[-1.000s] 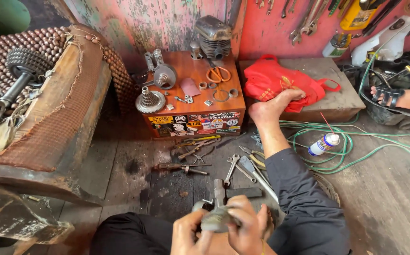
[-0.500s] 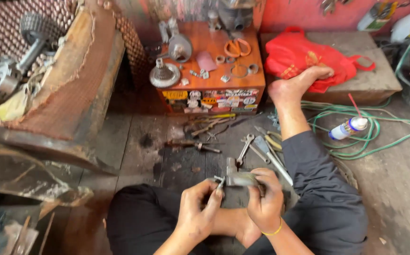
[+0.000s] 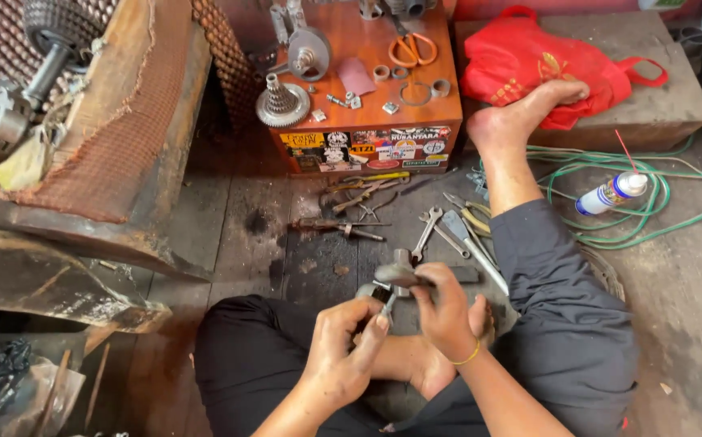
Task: The person sits on the floor and cleans a small metal mechanical part using a wire brush. They hold the part in one hand and scrub it with the brush in the other, rotating the object to clean different sides. The person also uses a hammer to tap the part at one point.
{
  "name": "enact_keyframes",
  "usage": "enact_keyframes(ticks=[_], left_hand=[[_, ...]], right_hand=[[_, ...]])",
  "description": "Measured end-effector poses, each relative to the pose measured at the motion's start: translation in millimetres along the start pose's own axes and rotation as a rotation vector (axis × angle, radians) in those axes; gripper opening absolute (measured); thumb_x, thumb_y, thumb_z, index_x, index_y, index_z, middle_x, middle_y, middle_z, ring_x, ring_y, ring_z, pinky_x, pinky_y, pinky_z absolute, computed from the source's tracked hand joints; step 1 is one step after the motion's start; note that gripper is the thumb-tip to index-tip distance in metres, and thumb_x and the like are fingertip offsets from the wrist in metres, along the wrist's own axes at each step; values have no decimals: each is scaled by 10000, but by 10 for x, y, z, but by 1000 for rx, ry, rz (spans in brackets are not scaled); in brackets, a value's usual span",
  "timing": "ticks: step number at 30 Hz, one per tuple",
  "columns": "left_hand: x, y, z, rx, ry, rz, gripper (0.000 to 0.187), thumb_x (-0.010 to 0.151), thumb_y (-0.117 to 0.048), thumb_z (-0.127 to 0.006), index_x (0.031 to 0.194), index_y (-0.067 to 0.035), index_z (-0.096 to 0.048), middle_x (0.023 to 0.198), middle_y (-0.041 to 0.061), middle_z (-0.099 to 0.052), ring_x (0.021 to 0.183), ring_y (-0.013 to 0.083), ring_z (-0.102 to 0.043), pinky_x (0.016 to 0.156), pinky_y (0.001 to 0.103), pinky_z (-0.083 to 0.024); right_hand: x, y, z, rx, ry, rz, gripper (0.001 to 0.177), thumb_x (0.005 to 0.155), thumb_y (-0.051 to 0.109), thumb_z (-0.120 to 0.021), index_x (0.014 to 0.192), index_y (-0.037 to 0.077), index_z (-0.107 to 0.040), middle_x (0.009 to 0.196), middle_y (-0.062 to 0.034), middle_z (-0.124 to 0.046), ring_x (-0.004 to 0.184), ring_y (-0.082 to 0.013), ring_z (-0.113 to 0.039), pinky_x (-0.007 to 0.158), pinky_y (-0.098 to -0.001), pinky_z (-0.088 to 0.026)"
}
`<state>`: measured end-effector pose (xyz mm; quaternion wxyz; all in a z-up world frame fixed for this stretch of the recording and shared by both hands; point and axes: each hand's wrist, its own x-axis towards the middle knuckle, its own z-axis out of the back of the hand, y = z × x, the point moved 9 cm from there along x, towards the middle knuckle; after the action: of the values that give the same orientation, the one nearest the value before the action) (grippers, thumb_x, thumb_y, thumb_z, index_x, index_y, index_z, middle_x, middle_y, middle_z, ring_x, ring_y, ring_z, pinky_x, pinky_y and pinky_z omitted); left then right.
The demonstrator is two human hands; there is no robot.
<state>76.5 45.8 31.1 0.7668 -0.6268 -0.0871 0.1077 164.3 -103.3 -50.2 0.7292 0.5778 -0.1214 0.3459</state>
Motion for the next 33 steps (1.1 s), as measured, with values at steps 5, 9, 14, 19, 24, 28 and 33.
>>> enact_keyframes(ticks=[5,9,14,19,24,28,33], left_hand=[[-23,-287,49,123,-41,-138,47,798,-45,-684,812,0,-682,651,39,-652,498,104,-459,460,240,-402],[-29,-360,-22,186,-10,-203,64,779,-37,-706,804,-17,-650,667,48,-603,525,139,-472,490,278,-406],[-45,-427,-111,425,-20,-342,165,729,-98,-767,762,-82,-605,646,16,-550,515,197,-487,520,326,-416],[-90,-516,-193,577,-37,-457,196,702,-92,-780,778,-115,-601,691,-6,-567,603,194,-516,628,316,-396],[-58,-386,-221,505,59,-418,200,730,-149,-798,800,-128,-612,721,-27,-571,646,167,-503,680,302,-375],[-24,78,-297,-183,260,3,102,858,-93,-709,867,9,-701,728,49,-660,631,137,-557,621,278,-512],[-150,526,-524,-532,339,255,106,961,-61,-662,972,39,-697,778,78,-658,597,73,-526,574,213,-495]], right_hand=[[40,-229,206,706,-281,-428,225,1141,169,-339,1307,63,-447,1067,-114,-565,820,-181,-530,798,-319,-492],[50,-20,79,1167,-254,-630,992,712,788,-722,1363,86,-464,890,-59,-497,736,-156,-474,666,-305,-403],[4,215,89,971,-113,-620,342,876,-16,-656,1193,-15,-526,1007,-168,-596,745,-187,-511,672,-284,-448],[-50,194,77,976,-69,-688,410,813,-122,-665,1153,46,-509,924,-179,-648,772,-192,-566,664,-268,-458],[-22,207,142,943,-43,-667,400,813,-102,-682,1145,49,-517,916,-190,-665,796,-196,-594,678,-263,-468],[19,242,174,975,-17,-616,396,806,-128,-670,1133,52,-538,957,-158,-619,883,-232,-644,700,-281,-507],[60,299,156,914,19,-588,395,795,-111,-701,1102,72,-533,960,-114,-593,887,-254,-665,640,-319,-523]])
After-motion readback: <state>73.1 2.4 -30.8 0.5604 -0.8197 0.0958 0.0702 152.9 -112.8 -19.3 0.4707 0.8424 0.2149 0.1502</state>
